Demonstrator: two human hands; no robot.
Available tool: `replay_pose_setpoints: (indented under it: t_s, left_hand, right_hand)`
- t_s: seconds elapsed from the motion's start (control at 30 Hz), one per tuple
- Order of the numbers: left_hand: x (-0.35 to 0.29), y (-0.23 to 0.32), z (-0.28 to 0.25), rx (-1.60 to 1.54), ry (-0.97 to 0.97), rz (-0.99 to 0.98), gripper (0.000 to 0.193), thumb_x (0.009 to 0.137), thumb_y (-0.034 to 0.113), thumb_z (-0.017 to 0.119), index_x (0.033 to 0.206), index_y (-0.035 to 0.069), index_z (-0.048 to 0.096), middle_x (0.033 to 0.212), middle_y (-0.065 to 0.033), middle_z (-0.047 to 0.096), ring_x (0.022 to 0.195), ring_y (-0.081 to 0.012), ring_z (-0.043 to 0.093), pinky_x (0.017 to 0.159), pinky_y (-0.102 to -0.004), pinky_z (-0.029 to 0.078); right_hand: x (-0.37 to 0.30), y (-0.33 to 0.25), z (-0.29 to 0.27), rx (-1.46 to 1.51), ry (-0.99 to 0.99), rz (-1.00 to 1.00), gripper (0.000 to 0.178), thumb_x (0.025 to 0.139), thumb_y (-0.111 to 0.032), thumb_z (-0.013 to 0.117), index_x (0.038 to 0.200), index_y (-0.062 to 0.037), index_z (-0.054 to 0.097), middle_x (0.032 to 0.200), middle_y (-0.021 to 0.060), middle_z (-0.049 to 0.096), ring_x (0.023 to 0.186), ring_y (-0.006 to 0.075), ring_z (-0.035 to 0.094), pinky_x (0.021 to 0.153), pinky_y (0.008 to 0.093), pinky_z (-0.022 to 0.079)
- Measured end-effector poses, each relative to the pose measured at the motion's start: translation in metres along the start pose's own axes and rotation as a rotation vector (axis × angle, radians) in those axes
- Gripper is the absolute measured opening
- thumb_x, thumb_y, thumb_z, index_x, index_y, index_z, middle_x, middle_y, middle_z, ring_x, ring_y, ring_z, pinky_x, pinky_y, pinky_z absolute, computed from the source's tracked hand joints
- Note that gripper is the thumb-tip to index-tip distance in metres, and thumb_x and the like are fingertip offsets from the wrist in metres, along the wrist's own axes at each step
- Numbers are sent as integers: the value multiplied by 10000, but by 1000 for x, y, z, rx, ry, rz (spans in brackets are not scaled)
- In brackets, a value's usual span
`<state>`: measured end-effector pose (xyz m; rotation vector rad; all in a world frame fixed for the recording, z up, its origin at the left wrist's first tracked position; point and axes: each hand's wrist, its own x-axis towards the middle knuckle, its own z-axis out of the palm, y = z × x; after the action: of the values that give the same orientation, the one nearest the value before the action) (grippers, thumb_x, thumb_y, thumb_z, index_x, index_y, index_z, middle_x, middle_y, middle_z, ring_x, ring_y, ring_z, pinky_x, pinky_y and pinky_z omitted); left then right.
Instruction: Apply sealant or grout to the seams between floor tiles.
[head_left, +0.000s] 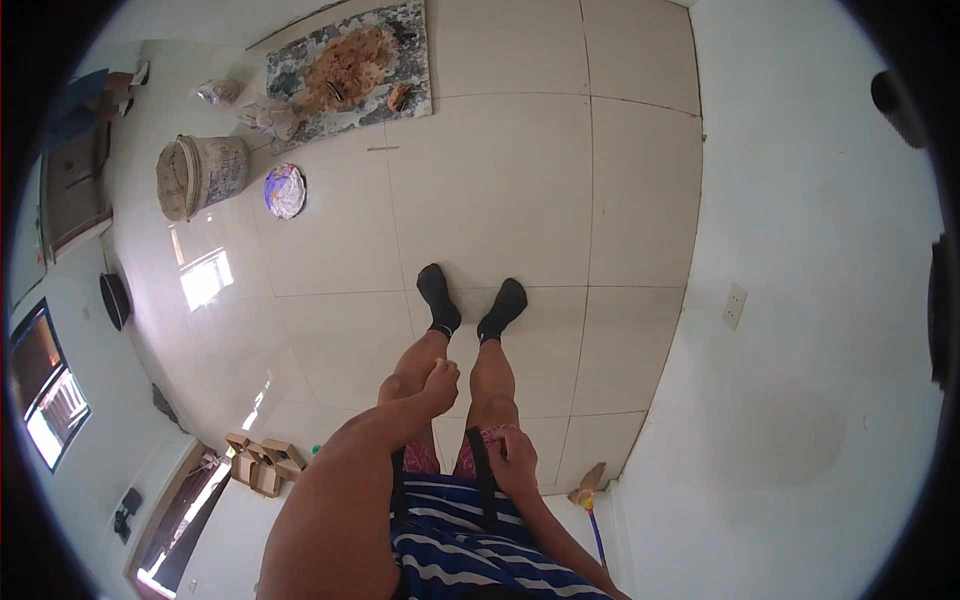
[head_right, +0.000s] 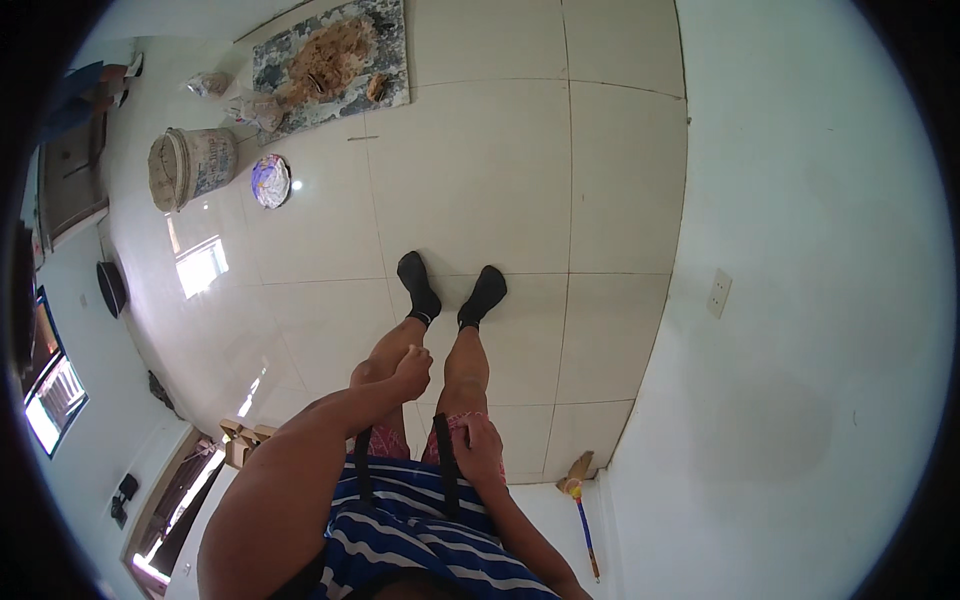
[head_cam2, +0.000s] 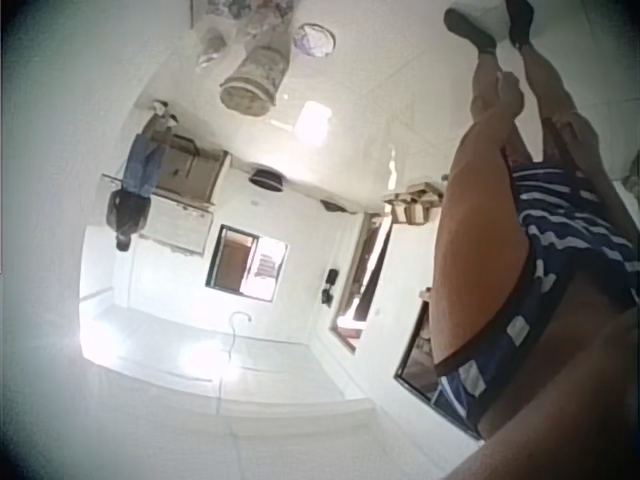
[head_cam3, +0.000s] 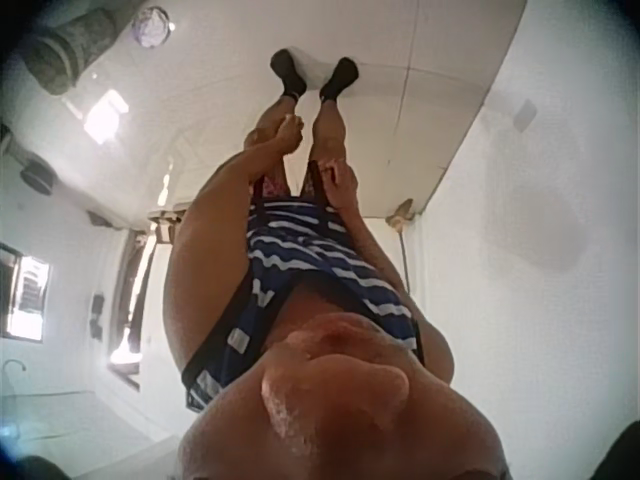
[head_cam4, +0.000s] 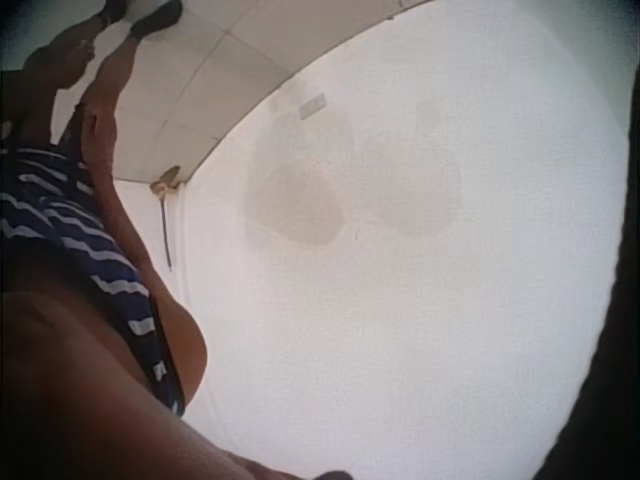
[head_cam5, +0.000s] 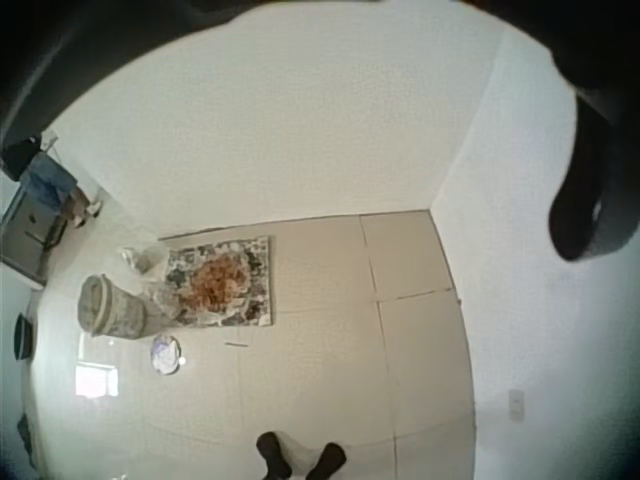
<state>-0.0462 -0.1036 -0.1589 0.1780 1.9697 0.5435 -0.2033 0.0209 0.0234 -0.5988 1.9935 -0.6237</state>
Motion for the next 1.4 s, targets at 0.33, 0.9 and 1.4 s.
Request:
replay_pose_setpoints:
  t_s: [0.33, 0.9, 1.4]
  left_hand:
    - [3, -6, -12, -93, 75, 5, 258, 815, 306, 672, 1007, 168, 774, 1132, -84, 648, 1160, -273, 533, 1017, -520, 363]
    - [-3, -5, -8, -13, -4, 63, 237, 789, 264, 661, 949, 131, 775, 1084, -105, 677, 1068, -294, 607, 952, -416, 481]
    - [-3, 4, 12, -94, -191, 51, 213, 817, 259, 658, 965, 162, 776, 1104, -95, 669, 1184, -298, 535, 1031, -518, 373]
  right_hand:
    - [13, 0, -5, -13, -13, -2, 85, 831, -104, 618, 905, -73, 594, 829, 118, 609, 764, 318, 601, 697, 426, 476]
    - [18, -14, -14, -23, -138, 85, 100, 843, -156, 631, 901, -74, 631, 882, 121, 655, 861, 333, 639, 769, 435, 499]
    - [11, -17, 3, -4, -98, 18, 113, 850, -164, 621, 901, -64, 629, 892, 123, 655, 830, 330, 634, 762, 431, 499]
